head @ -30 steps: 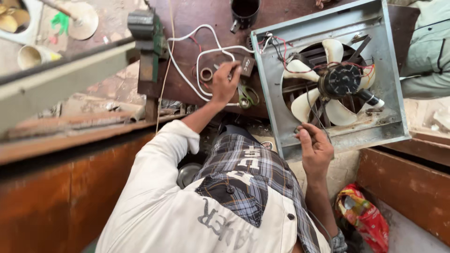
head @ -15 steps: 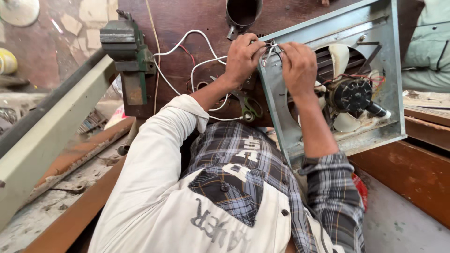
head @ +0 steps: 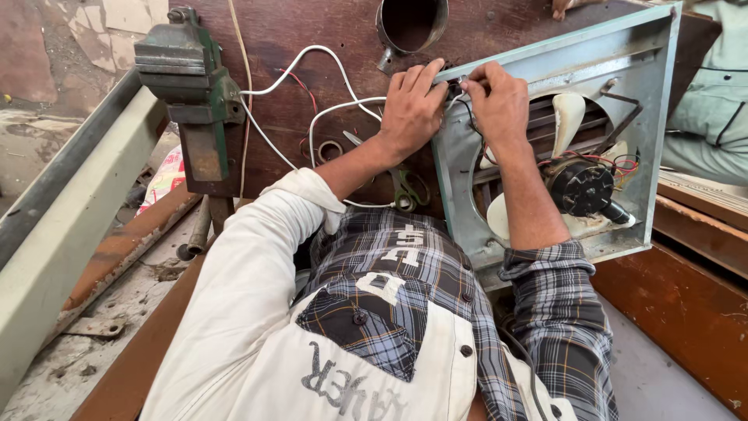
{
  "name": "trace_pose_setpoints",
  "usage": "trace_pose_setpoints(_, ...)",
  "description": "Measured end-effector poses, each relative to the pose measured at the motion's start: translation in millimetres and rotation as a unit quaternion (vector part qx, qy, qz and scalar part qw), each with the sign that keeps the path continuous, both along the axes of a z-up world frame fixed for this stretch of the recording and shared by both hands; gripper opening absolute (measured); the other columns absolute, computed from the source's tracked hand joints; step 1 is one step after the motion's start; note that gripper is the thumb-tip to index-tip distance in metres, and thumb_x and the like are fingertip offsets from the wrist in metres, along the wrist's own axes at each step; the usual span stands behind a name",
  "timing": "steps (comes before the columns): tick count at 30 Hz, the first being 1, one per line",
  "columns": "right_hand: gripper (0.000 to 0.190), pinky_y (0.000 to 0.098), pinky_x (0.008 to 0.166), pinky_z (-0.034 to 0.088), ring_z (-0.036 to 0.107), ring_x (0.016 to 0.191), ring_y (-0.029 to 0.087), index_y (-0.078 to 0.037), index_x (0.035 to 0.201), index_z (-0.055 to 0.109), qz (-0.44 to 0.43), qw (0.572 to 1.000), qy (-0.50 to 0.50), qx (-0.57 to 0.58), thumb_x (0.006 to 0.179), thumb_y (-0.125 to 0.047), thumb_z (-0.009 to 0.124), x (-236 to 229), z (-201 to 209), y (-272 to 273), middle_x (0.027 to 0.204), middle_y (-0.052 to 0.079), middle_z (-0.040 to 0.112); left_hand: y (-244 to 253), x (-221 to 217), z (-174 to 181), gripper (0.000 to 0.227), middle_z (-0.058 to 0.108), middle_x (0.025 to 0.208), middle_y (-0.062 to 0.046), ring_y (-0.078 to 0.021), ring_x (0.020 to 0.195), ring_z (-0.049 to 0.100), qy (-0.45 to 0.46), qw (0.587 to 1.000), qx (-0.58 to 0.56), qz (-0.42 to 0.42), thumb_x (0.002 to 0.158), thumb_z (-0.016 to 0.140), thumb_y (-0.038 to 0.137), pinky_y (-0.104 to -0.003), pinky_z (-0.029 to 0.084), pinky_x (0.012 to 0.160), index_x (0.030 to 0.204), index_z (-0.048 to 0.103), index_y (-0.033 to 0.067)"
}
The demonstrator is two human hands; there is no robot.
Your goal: The person repairs a ceiling fan by connecting and taping wires to the motor and housing. They use electrical tape to secure connections and handle the fan blades and motor components throughout the process.
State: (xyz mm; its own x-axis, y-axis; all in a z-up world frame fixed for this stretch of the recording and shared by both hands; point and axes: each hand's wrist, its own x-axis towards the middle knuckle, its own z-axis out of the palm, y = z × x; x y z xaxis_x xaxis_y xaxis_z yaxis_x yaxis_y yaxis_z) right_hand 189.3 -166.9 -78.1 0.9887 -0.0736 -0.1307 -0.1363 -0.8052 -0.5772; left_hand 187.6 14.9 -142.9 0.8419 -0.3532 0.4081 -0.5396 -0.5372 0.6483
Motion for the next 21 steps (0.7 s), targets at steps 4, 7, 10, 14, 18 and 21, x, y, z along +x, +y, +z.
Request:
trace_pose_setpoints(4,0.020,0.0404,0.062,0.053,0.071,0.067,0.030,-0.001,0.092,0.070,-0.010,0.999,-0.018,-0.042,0.092,-0.015,0.083,2,-2,4,0.079,0.015,0.074,7,-17,1,0.040,0.048,0.152,-0.021,-0.0322,0.135,0.048,0.013,0.998,0.050,-0.027,0.095,0.068,0.016,-0.047,0.039,0.108,0.128,0.065,-0.0054)
trace_pose_setpoints(7,0.019,0.0400,0.062,0.053,0.071,0.065,0.029,-0.002,0.092,0.071,-0.041,0.998,0.015,-0.043,0.091,-0.016,0.083,3,-4,5,0.078,0.014,0.074,12,-25,1,0.043,0.044,0.155,-0.023,-0.0336,0.141,0.043,0.024,0.997,0.059,-0.033,0.102,0.065,0.022,-0.048,0.036,0.112,0.134,0.062,-0.0057)
trace_pose_setpoints(10,0.016,0.0399,0.064,0.053,0.072,0.067,0.029,-0.001,0.094,0.071,-0.038,0.999,0.013,-0.028,0.092,-0.013,0.081,1,-7,2,0.079,0.015,0.075,11,-29,-2,0.046,0.040,0.158,-0.024,-0.0344,0.144,0.039,0.040,0.996,0.076,-0.039,0.104,0.062,0.026,-0.049,0.033,0.114,0.138,0.060,-0.0051)
trace_pose_setpoints(14,0.017,0.0405,0.069,0.054,0.073,0.071,0.029,0.001,0.099,0.068,-0.033,0.999,0.004,-0.011,0.093,-0.010,0.079,0,-7,-1,0.080,0.015,0.075,6,-29,-5,0.050,0.034,0.160,-0.024,-0.0352,0.146,0.034,0.064,0.992,0.099,-0.039,0.109,0.055,0.034,-0.053,0.030,0.116,0.140,0.057,-0.0057)
trace_pose_setpoints(18,0.024,0.0398,0.071,0.056,0.074,0.072,0.029,0.002,0.100,0.065,-0.063,0.998,0.021,-0.011,0.090,-0.011,0.082,2,-7,-1,0.081,0.015,0.076,2,-26,-5,0.056,0.030,0.161,-0.025,-0.0367,0.148,0.032,0.084,0.989,0.114,-0.044,0.109,0.050,0.040,-0.055,0.028,0.117,0.142,0.055,-0.0053)
trace_pose_setpoints(21,0.021,0.0392,0.071,0.056,0.075,0.074,0.028,0.000,0.103,0.065,-0.073,0.996,0.039,-0.017,0.092,-0.012,0.080,1,-7,1,0.083,0.014,0.077,1,-27,-4,0.061,0.029,0.162,-0.026,-0.0373,0.148,0.031,0.088,0.988,0.122,-0.043,0.109,0.051,0.045,-0.057,0.027,0.117,0.143,0.054,-0.0055)
